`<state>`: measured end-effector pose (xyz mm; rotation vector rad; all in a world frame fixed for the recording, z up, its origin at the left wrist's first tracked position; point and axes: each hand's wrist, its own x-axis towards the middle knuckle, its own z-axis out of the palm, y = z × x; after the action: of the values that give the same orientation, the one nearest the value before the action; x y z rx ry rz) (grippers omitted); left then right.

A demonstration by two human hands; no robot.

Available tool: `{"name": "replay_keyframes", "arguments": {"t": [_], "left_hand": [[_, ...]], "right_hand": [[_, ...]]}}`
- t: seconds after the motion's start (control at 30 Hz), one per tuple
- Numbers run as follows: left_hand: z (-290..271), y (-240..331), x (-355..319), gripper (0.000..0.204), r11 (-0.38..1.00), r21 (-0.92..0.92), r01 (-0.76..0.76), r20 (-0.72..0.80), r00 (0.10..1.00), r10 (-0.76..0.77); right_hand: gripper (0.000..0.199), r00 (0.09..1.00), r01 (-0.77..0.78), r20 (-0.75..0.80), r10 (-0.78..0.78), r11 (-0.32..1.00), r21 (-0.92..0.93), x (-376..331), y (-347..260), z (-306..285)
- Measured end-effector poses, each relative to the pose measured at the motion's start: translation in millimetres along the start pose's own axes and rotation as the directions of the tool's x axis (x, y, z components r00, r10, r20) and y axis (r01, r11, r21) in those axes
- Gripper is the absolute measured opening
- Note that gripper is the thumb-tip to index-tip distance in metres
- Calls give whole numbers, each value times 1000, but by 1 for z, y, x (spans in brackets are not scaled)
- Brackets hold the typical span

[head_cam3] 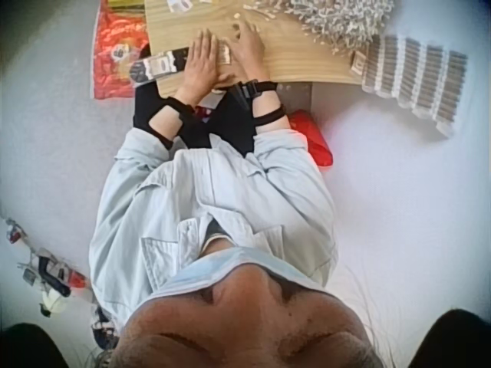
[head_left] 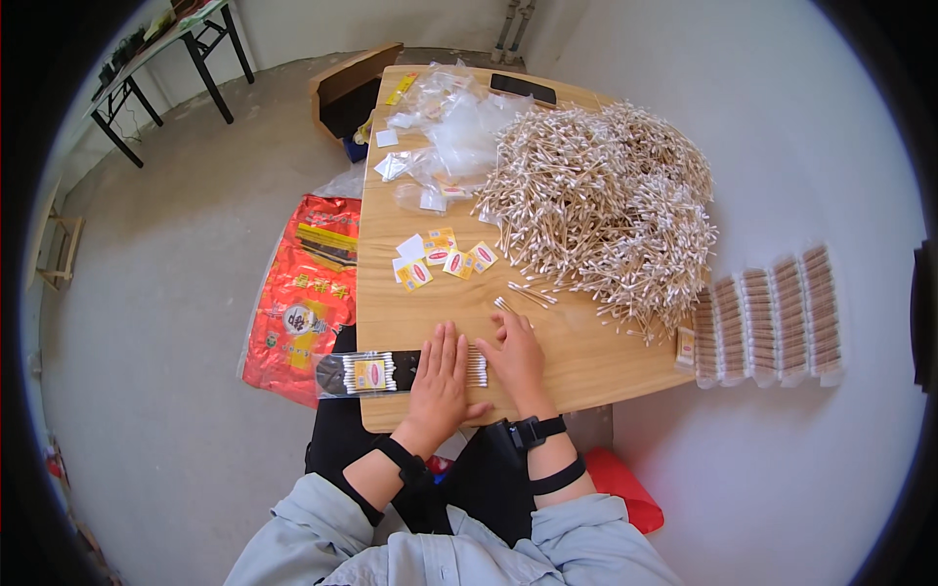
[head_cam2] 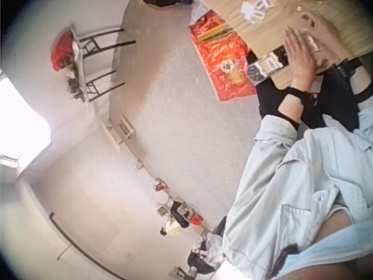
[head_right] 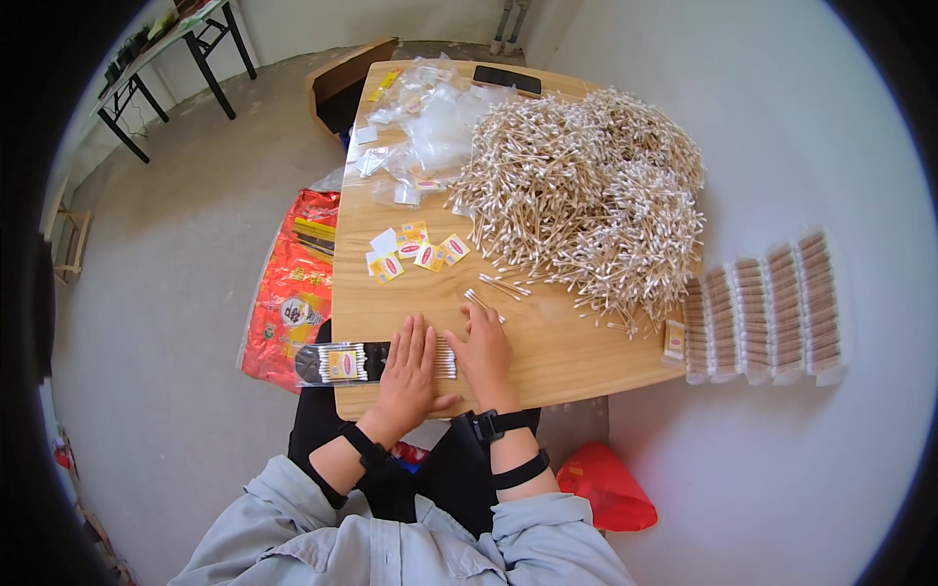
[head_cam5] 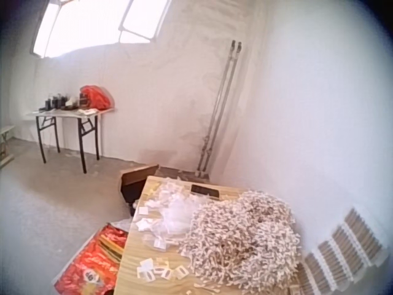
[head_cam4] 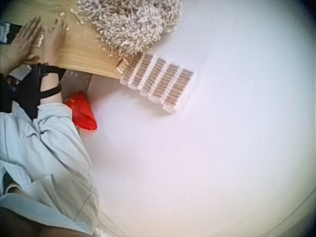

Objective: Count, align, and package cotton swabs into small plastic bags.

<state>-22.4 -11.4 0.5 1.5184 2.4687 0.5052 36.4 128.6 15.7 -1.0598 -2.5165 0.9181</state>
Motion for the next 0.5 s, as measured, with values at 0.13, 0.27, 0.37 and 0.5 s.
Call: {"name": "replay_keyframes", "arguments": {"t": [0.13, 0.27, 0.37, 0.5], "left_hand": [[0, 2, -1, 115, 1000, 29, 3, 3, 1000, -3], [-1, 2, -1, 116, 1000, -2, -2, 13, 1000, 2], [0, 2, -1, 116, 1000, -1, 5, 14, 1000, -5], [0, 1, -1, 115, 998, 51, 23, 23, 999, -24]], "right_hand": [[30, 998, -1, 57, 2, 1000, -18, 4, 9, -2], [27, 980, -66, -180, 78, 995, 75, 2, 22, 1], [25, 986, -34, -160, 53, 992, 124, -5, 14, 2], [26, 999, -32, -22, 34, 996, 84, -11, 4, 3]]}}
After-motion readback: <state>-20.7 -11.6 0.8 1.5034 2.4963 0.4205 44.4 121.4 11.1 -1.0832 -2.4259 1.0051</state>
